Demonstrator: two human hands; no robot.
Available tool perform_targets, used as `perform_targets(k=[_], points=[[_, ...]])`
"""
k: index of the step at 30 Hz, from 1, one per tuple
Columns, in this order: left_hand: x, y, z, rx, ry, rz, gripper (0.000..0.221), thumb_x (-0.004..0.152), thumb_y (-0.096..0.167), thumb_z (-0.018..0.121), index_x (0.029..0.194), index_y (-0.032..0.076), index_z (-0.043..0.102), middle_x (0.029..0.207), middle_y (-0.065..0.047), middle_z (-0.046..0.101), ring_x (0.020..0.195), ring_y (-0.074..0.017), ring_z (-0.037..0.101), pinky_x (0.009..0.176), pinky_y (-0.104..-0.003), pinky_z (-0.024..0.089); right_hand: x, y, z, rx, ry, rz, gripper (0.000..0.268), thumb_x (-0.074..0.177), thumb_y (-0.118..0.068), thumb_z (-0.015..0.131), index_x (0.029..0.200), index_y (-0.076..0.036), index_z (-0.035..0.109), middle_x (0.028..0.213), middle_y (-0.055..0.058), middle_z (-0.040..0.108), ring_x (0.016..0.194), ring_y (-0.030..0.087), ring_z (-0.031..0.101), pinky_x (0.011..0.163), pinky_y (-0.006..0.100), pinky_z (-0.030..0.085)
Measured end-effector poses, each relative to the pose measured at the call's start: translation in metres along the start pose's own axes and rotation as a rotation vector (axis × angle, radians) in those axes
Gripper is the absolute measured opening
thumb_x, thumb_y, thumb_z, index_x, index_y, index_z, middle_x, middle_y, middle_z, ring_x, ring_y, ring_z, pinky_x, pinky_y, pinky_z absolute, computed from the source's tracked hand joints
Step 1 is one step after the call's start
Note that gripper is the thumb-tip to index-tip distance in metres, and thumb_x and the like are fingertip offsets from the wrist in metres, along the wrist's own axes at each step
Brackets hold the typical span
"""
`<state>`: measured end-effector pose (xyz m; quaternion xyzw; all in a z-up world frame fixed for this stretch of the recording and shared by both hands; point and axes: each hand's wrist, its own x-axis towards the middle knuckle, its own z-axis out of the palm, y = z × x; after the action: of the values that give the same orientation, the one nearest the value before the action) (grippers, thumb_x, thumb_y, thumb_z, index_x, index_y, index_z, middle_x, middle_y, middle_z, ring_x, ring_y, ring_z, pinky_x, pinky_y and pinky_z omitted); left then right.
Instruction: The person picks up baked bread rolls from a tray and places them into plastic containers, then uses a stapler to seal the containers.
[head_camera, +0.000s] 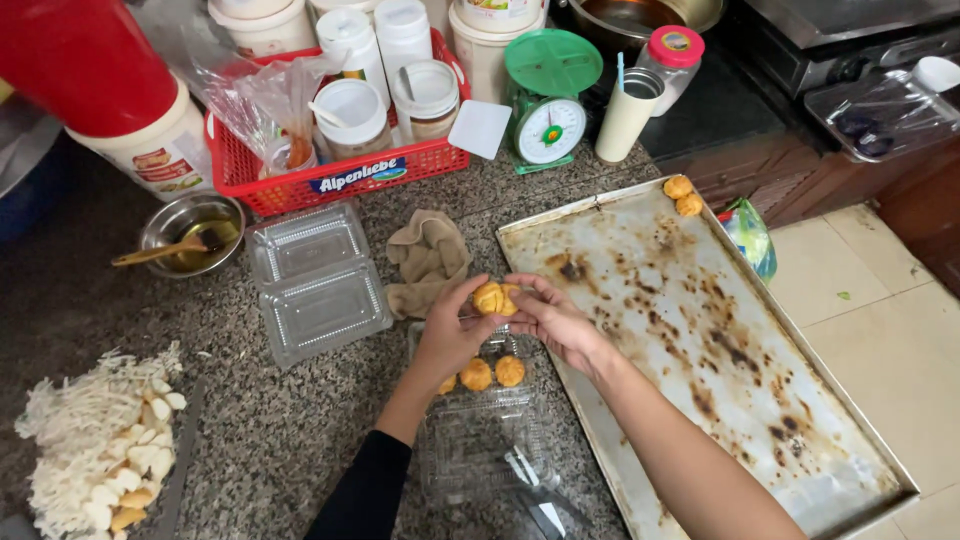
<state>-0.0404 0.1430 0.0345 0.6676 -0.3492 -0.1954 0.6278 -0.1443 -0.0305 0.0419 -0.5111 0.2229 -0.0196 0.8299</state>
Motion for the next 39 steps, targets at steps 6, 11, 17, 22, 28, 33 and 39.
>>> perform_targets(k=[6,11,17,22,28,33,39], points=[[-0.002,-0.022,-0.008,0.114,-0.056,0.057,0.06,0.091,-0.001,0.066,0.149,0.007,0.052,0.137,-0.014,0.048,0.113,-0.0239,0.065,0.086,-0.032,0.062,-0.008,0.0,0.004,-0.041,-0.05,-0.014,0.053,0.093,-0.001,0.056,0.146,-0.004,0.05,0.129,0.011,0.068,0.108,0.02,0.072,0.093,0.03,0.06],[0.004,0.011,-0.018,0.207,-0.153,-0.061,0.064,0.09,0.004,0.068,0.151,0.011,0.049,0.135,-0.013,0.058,0.113,-0.0223,0.069,0.085,-0.034,0.061,-0.009,0.009,0.0,-0.255,0.007,-0.034,0.057,0.093,-0.002,0.06,0.148,-0.008,0.049,0.13,0.006,0.065,0.104,0.02,0.071,0.086,0.03,0.059],[-0.006,0.013,-0.02,0.648,-0.214,0.067,0.073,0.084,0.012,0.075,0.151,0.016,0.045,0.119,-0.014,0.069,0.113,-0.0327,0.061,0.099,-0.052,0.044,-0.022,0.012,0.009,-0.924,0.143,-0.241,0.06,0.084,-0.008,0.077,0.139,-0.008,0.054,0.109,0.012,0.068,0.093,0.022,0.069,0.081,0.032,0.057],[-0.024,-0.008,-0.008,0.786,-0.156,0.142,0.052,0.078,0.016,0.079,0.125,0.014,0.058,0.097,-0.009,0.069,0.108,-0.0312,0.06,0.1,-0.051,0.038,-0.039,-0.007,0.028,-1.27,0.173,-0.211,0.046,0.081,-0.015,0.078,0.12,-0.007,0.055,0.105,0.016,0.069,0.098,0.031,0.068,0.086,0.043,0.054],[-0.03,-0.014,-0.002,0.823,-0.156,0.121,0.039,0.079,0.019,0.082,0.11,0.013,0.059,0.091,-0.008,0.067,0.097,-0.0284,0.058,0.088,-0.047,0.039,-0.039,0.011,0.023,-1.466,0.163,-0.362,0.039,0.079,-0.014,0.076,0.114,-0.01,0.061,0.11,0.015,0.07,0.109,0.035,0.062,0.096,0.046,0.05],[-0.03,-0.026,-0.005,0.909,-0.174,0.218,0.03,0.082,0.018,0.076,0.107,0.01,0.064,0.101,-0.005,0.069,0.103,-0.0271,0.057,0.089,-0.046,0.039,-0.037,0.03,0.018,-1.582,0.213,-0.498,0.043,0.079,-0.017,0.077,0.119,-0.01,0.063,0.124,0.015,0.06,0.117,0.036,0.056,0.099,0.045,0.049],[-0.038,-0.026,-0.016,0.903,-0.112,0.211,0.019,0.091,0.015,0.067,0.11,0.011,0.068,0.11,-0.006,0.065,0.108,-0.0272,0.057,0.095,-0.045,0.041,-0.047,0.024,0.017,-1.474,0.22,-0.48,0.047,0.082,-0.016,0.074,0.127,-0.009,0.063,0.132,0.015,0.055,0.124,0.036,0.053,0.104,0.045,0.046]])
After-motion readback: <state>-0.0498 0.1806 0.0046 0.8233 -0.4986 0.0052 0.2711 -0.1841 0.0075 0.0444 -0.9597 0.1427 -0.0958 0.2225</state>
